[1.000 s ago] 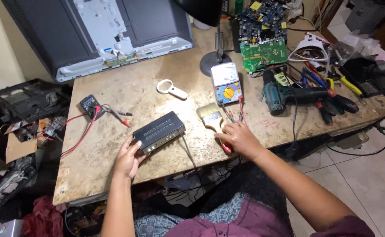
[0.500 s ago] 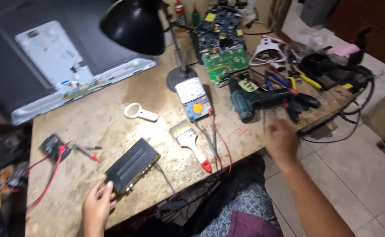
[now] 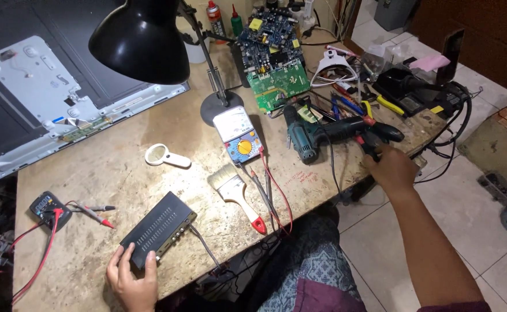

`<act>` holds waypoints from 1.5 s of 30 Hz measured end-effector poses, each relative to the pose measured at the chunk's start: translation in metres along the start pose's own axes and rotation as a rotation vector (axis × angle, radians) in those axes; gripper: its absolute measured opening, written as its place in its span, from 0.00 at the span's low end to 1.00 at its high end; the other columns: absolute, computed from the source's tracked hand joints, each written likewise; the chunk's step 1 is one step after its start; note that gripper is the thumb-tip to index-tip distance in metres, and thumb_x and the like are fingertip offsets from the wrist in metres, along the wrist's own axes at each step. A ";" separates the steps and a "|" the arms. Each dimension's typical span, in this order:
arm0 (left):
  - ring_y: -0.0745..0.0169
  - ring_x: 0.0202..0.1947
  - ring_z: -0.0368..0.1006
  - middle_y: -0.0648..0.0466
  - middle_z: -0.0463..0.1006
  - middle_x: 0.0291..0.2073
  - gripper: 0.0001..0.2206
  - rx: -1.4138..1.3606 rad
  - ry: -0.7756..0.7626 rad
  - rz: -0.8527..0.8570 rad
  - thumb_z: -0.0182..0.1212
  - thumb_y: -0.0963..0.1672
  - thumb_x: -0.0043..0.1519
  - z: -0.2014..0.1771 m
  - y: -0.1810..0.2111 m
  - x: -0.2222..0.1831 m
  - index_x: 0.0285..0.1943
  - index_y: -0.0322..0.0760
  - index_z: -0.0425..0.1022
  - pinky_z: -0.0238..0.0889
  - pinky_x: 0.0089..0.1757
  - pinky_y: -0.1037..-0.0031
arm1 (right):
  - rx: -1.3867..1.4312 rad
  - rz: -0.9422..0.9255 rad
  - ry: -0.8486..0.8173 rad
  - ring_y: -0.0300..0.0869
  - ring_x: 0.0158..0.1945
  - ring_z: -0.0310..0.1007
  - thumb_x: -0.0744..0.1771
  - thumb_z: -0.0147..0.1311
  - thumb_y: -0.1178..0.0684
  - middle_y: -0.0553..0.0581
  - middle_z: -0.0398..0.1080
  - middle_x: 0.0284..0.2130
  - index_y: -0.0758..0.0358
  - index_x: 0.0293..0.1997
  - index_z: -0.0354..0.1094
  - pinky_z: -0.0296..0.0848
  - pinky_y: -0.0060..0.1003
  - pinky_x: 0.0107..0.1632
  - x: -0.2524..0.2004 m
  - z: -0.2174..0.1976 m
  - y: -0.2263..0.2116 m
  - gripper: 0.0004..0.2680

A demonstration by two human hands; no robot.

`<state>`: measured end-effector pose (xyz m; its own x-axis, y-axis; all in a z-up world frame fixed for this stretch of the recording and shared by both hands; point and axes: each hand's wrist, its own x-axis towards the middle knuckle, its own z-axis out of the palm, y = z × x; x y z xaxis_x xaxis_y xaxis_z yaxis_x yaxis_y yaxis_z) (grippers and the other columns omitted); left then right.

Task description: The person is disassembling and cleaning an electronic component using a screwdriver and a brush at a repair bench.

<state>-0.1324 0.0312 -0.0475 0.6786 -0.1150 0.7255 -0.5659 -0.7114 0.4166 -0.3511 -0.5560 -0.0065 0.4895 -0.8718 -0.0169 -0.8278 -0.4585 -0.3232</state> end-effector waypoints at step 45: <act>0.42 0.74 0.45 0.49 0.51 0.76 0.28 0.096 -0.945 -0.136 0.58 0.57 0.60 0.000 0.025 0.093 0.73 0.67 0.64 0.36 0.67 0.48 | 0.338 -0.528 -0.269 0.55 0.43 0.78 0.64 0.52 0.49 0.50 0.79 0.42 0.42 0.51 0.68 0.70 0.50 0.44 -0.233 0.083 -0.156 0.11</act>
<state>-0.0830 0.0027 0.0304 0.8565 -0.5092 -0.0850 -0.4424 -0.8087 0.3876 -0.3131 -0.2665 -0.0304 0.8916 -0.4528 0.0042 -0.3494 -0.6937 -0.6299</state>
